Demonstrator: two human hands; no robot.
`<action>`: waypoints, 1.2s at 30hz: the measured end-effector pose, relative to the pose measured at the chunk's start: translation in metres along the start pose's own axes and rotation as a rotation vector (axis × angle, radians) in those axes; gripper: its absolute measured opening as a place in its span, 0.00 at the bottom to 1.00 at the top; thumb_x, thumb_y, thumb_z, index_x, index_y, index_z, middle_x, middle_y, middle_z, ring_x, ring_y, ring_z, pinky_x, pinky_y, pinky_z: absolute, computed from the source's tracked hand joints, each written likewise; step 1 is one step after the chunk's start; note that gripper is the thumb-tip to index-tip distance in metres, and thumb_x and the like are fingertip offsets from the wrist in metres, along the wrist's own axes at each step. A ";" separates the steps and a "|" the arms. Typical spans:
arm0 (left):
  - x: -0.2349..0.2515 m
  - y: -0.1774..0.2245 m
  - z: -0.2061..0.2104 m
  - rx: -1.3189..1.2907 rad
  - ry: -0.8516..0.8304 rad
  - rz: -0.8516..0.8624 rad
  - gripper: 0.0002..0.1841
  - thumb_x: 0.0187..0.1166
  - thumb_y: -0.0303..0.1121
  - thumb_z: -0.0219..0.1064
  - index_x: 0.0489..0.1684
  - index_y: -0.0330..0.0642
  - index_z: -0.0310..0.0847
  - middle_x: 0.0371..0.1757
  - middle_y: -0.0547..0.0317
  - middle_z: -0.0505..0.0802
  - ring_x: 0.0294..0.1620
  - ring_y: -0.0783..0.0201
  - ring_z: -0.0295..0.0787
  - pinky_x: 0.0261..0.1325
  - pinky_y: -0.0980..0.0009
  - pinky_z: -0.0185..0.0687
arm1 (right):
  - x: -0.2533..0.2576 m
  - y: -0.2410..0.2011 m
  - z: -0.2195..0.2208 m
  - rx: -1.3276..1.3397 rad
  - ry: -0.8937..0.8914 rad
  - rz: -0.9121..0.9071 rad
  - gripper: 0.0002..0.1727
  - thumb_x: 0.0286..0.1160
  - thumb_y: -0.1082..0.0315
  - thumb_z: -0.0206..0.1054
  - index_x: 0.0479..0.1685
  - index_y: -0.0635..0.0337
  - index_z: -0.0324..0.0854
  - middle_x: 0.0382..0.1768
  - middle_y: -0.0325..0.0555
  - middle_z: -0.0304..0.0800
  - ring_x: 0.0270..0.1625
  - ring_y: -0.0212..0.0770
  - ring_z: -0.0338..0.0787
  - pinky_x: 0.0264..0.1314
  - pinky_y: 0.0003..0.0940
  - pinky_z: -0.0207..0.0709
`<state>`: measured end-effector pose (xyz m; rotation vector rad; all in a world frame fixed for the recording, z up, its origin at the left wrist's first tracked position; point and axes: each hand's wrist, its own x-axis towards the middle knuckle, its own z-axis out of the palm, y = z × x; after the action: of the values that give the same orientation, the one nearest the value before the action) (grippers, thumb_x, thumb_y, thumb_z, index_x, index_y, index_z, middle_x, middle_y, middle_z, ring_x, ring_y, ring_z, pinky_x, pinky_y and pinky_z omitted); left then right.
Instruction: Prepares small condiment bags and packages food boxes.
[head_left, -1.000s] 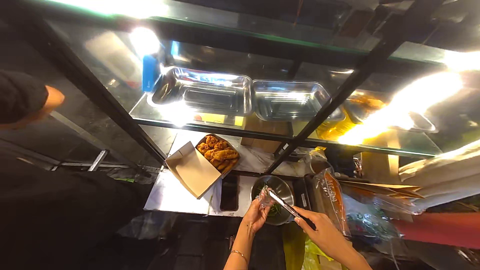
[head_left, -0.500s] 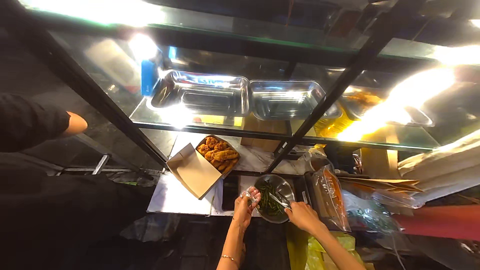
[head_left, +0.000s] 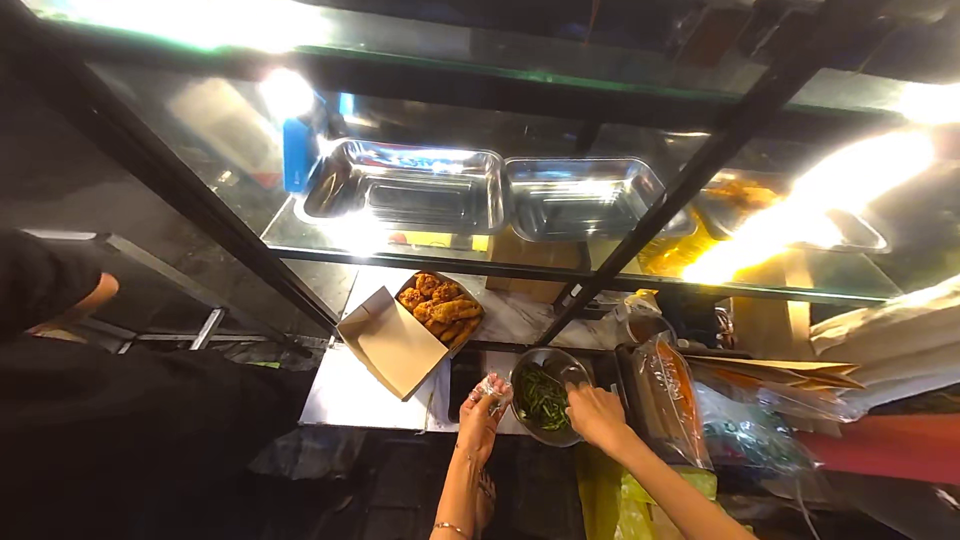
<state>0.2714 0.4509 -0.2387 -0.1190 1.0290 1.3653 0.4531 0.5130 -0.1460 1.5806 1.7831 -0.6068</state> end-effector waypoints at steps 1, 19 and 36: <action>0.000 -0.002 0.002 0.001 0.004 -0.006 0.16 0.85 0.17 0.54 0.69 0.27 0.71 0.55 0.43 0.91 0.50 0.55 0.93 0.55 0.61 0.90 | 0.007 -0.003 0.002 -0.020 0.003 -0.015 0.27 0.84 0.64 0.60 0.80 0.65 0.72 0.73 0.69 0.79 0.71 0.69 0.82 0.68 0.66 0.76; 0.014 -0.032 0.014 -0.040 0.080 0.024 0.14 0.92 0.27 0.52 0.67 0.27 0.72 0.51 0.43 0.91 0.46 0.59 0.91 0.51 0.65 0.88 | 0.028 0.007 0.013 0.018 0.006 -0.035 0.27 0.86 0.59 0.59 0.81 0.63 0.72 0.74 0.67 0.79 0.74 0.68 0.81 0.71 0.67 0.73; 0.009 -0.039 0.019 0.005 0.049 -0.009 0.12 0.89 0.25 0.57 0.62 0.26 0.75 0.47 0.44 0.92 0.44 0.59 0.92 0.48 0.65 0.89 | 0.025 0.072 0.049 0.508 0.034 -0.095 0.28 0.90 0.51 0.56 0.83 0.52 0.73 0.64 0.61 0.88 0.66 0.58 0.89 0.74 0.58 0.75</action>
<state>0.3124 0.4591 -0.2525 -0.1541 1.0711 1.3570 0.5311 0.5061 -0.1908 1.8439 1.8281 -1.1554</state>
